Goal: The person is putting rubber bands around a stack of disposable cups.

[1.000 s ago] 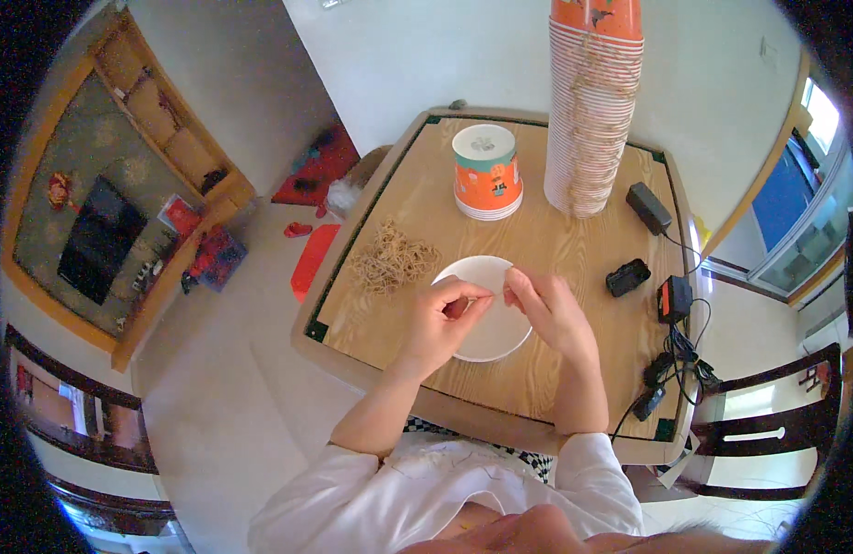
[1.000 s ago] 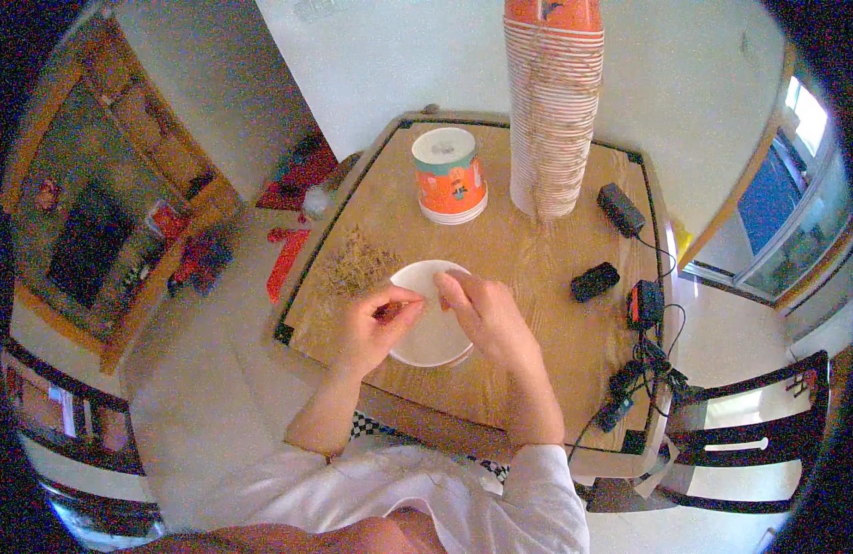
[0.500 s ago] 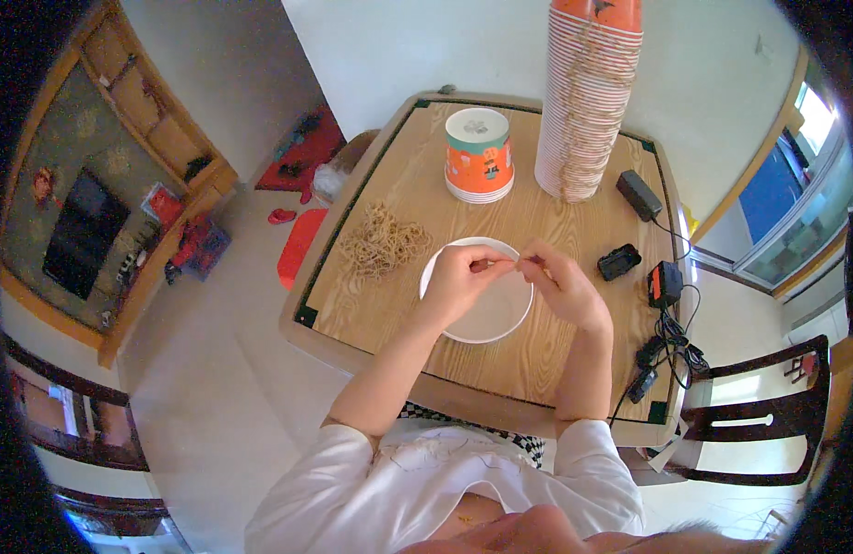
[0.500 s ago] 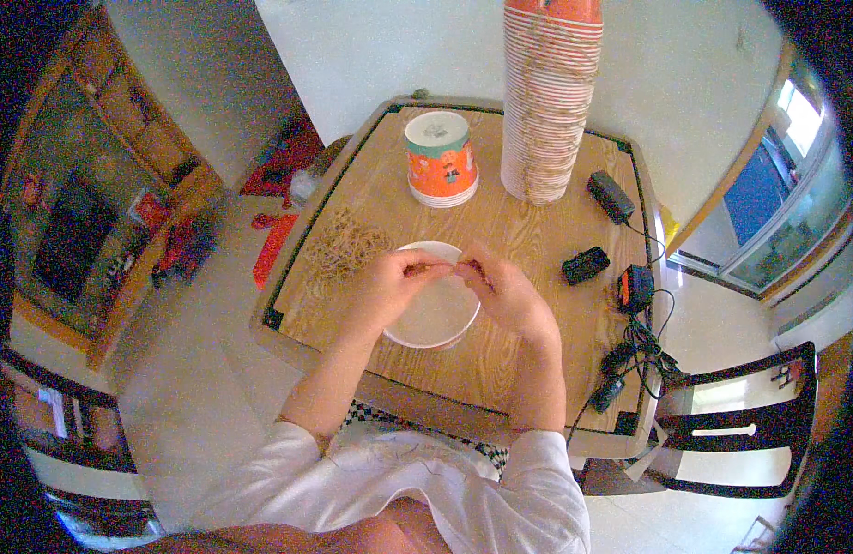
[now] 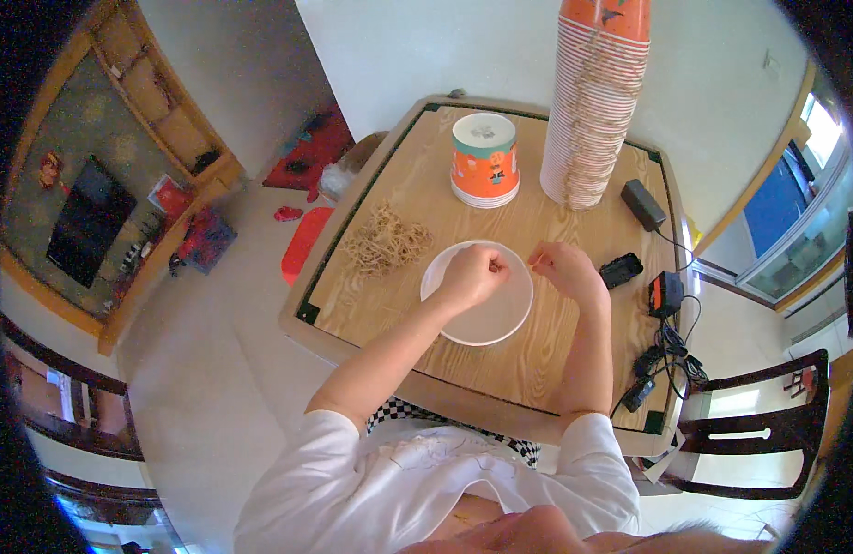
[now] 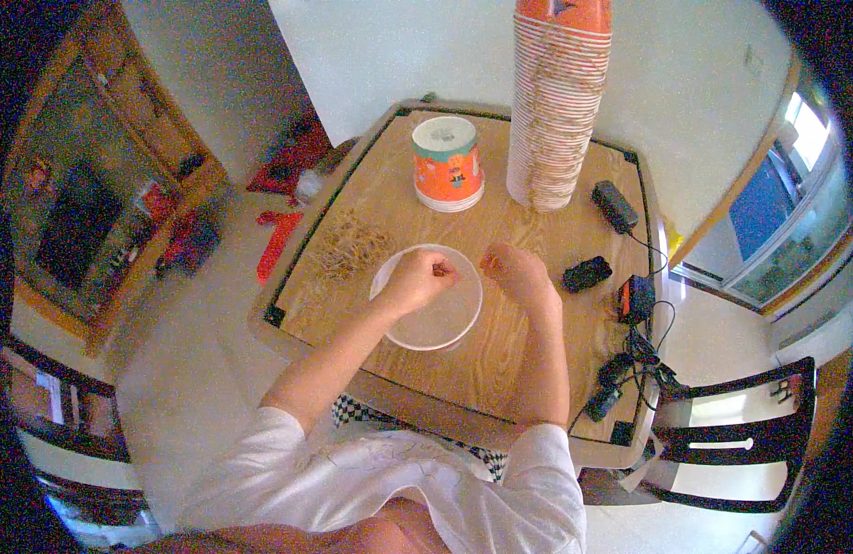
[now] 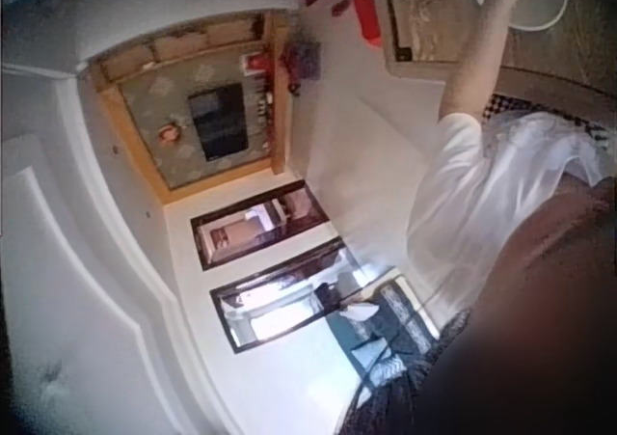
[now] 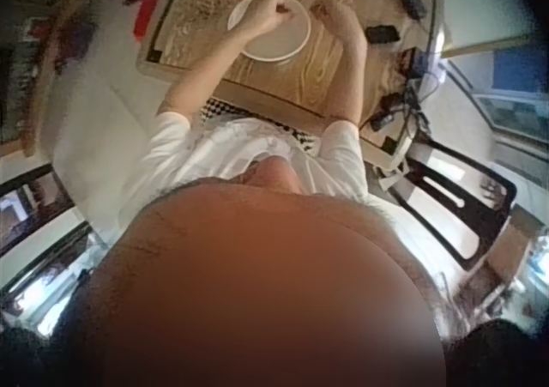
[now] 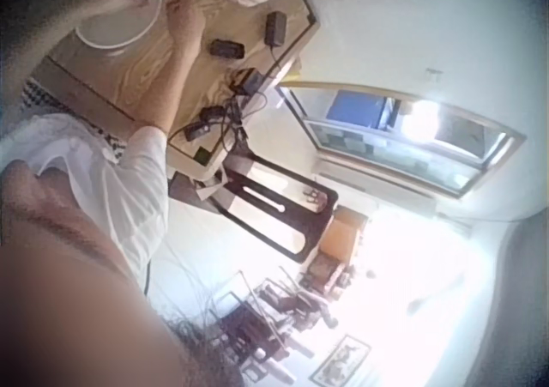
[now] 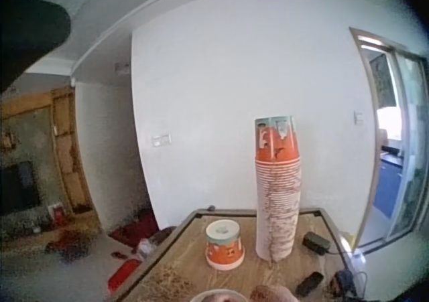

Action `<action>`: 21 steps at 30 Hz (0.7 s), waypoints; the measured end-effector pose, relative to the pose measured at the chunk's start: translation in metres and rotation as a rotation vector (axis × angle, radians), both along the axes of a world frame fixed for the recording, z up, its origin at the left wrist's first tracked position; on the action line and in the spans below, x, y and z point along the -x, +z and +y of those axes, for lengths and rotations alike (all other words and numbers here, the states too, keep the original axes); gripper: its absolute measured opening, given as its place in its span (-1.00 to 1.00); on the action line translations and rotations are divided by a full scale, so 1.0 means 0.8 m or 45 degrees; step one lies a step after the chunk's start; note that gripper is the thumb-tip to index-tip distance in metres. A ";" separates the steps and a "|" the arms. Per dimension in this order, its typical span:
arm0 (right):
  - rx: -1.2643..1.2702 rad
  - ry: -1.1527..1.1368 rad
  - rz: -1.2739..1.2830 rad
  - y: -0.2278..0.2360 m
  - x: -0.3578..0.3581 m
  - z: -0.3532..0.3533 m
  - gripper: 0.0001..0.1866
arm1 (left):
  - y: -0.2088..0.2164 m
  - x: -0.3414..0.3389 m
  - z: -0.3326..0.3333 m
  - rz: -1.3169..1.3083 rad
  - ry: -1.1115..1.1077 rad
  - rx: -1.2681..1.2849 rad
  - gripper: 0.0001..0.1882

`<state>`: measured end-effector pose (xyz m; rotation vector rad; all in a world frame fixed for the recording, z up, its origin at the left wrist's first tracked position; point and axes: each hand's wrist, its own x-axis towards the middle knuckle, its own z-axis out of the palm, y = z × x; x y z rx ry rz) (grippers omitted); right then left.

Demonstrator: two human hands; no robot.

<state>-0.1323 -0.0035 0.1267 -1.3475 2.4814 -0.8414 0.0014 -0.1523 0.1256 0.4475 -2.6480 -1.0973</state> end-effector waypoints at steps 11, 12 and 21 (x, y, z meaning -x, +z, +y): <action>-0.128 0.134 -0.010 0.016 -0.004 0.000 -0.81 | -0.015 0.014 -0.002 0.062 0.009 -0.016 -0.84; -0.113 0.140 0.021 0.011 -0.002 0.000 -0.82 | -0.014 0.014 -0.002 0.061 0.012 -0.044 -0.84; -0.100 0.197 0.046 -0.011 0.013 -0.011 -0.78 | -0.027 0.023 0.001 0.086 0.047 -0.042 -0.85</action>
